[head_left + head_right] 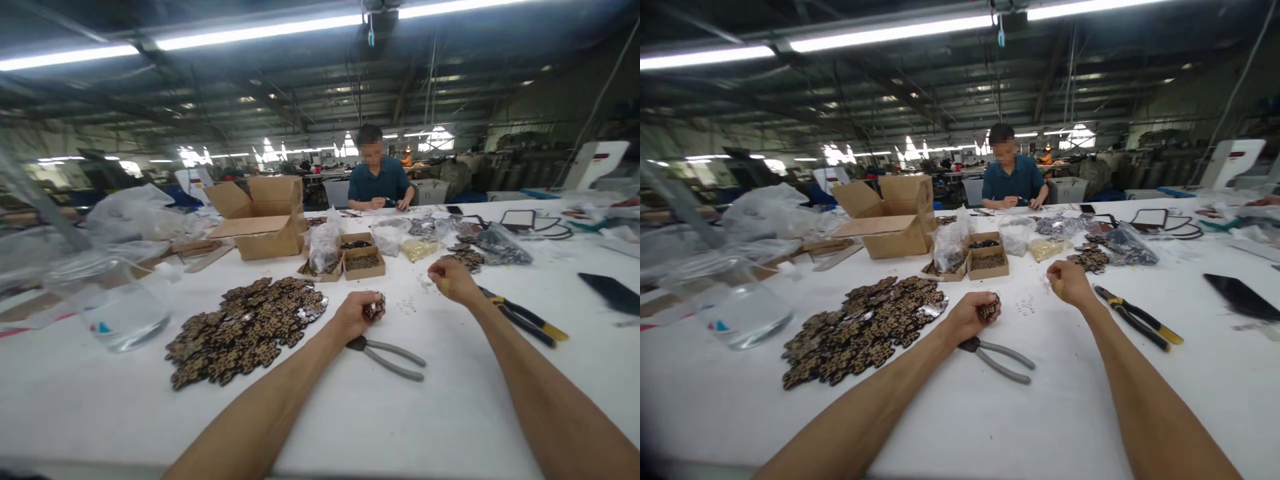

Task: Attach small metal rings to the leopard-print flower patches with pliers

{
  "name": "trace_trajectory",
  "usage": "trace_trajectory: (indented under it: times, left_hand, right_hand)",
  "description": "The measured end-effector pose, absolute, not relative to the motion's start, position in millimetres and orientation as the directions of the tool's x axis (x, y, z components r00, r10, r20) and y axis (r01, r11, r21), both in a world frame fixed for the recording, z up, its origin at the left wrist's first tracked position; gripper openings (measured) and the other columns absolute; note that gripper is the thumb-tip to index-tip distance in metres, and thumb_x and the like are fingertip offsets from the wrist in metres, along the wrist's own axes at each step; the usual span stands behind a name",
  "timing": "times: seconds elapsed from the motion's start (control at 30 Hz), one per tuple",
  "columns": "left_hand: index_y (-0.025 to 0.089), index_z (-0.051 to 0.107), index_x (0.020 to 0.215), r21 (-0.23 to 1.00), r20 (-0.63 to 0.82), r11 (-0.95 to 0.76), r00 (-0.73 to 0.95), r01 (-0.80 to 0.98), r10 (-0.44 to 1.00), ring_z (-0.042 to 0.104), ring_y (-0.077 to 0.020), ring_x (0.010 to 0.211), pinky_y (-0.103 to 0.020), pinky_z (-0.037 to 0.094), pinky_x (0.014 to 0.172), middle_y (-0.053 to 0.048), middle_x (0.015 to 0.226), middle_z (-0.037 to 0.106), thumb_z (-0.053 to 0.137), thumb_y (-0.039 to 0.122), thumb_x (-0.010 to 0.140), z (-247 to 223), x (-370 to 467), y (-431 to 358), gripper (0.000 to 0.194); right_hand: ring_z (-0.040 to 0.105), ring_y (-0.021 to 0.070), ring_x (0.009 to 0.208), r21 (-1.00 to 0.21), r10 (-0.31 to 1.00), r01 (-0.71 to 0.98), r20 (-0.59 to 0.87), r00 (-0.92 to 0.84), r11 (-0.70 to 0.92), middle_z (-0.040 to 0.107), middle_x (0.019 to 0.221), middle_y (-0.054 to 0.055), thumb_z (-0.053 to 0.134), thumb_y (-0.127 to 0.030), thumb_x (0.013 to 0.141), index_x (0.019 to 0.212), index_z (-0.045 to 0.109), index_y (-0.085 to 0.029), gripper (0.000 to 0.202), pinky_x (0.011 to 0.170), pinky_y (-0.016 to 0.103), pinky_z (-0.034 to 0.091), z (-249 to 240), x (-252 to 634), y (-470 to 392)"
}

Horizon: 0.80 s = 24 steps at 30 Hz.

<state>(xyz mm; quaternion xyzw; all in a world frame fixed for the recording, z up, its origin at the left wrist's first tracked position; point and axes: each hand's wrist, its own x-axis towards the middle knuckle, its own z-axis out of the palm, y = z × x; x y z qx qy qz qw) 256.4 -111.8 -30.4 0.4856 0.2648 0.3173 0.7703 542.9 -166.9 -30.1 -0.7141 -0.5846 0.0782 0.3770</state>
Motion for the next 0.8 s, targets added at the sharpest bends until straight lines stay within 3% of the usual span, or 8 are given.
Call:
trace_trajectory:
  times: [0.2,0.43,0.8]
  left_hand:
    - [0.010,0.061,0.074,0.940,-0.005,0.238,0.690,-0.243,0.724,0.060,-0.0148,0.061,-0.025,0.043,0.053,-0.009,0.070,0.065,0.072,0.026,0.071,-34,257,-104,0.020]
    - [0.011,0.060,0.079,0.962,-0.038,0.208,0.662,-0.180,0.748,0.064,-0.0168,0.059,-0.026,0.046,0.050,-0.010,0.075,0.068,0.077,0.029,0.069,-38,259,-106,0.027]
    - [0.010,0.062,0.082,0.960,-0.070,0.226,0.643,-0.164,0.762,0.066,-0.0174,0.058,-0.022,0.042,0.045,-0.010,0.073,0.068,0.083,0.031,0.064,-42,257,-119,0.035]
  right_hand:
    - [0.064,0.0224,0.072,-0.525,0.897,0.828,0.246,0.368,-0.196,0.072,0.074,0.011,0.064,-0.022,0.071,0.076,0.074,-0.015,0.013,0.065,0.028,0.041,-45,573,-172]
    - [0.064,0.0191,0.073,-0.502,0.934,0.848,0.191,0.302,-0.171,0.074,0.081,0.007,0.064,-0.035,0.077,0.085,0.075,-0.019,0.021,0.062,0.026,0.040,-68,553,-160]
    - [0.063,0.0194,0.072,-0.475,0.969,0.867,0.105,0.226,-0.150,0.072,0.076,0.009,0.067,-0.024,0.072,0.078,0.074,-0.016,0.012,0.063,0.026,0.039,-79,556,-149]
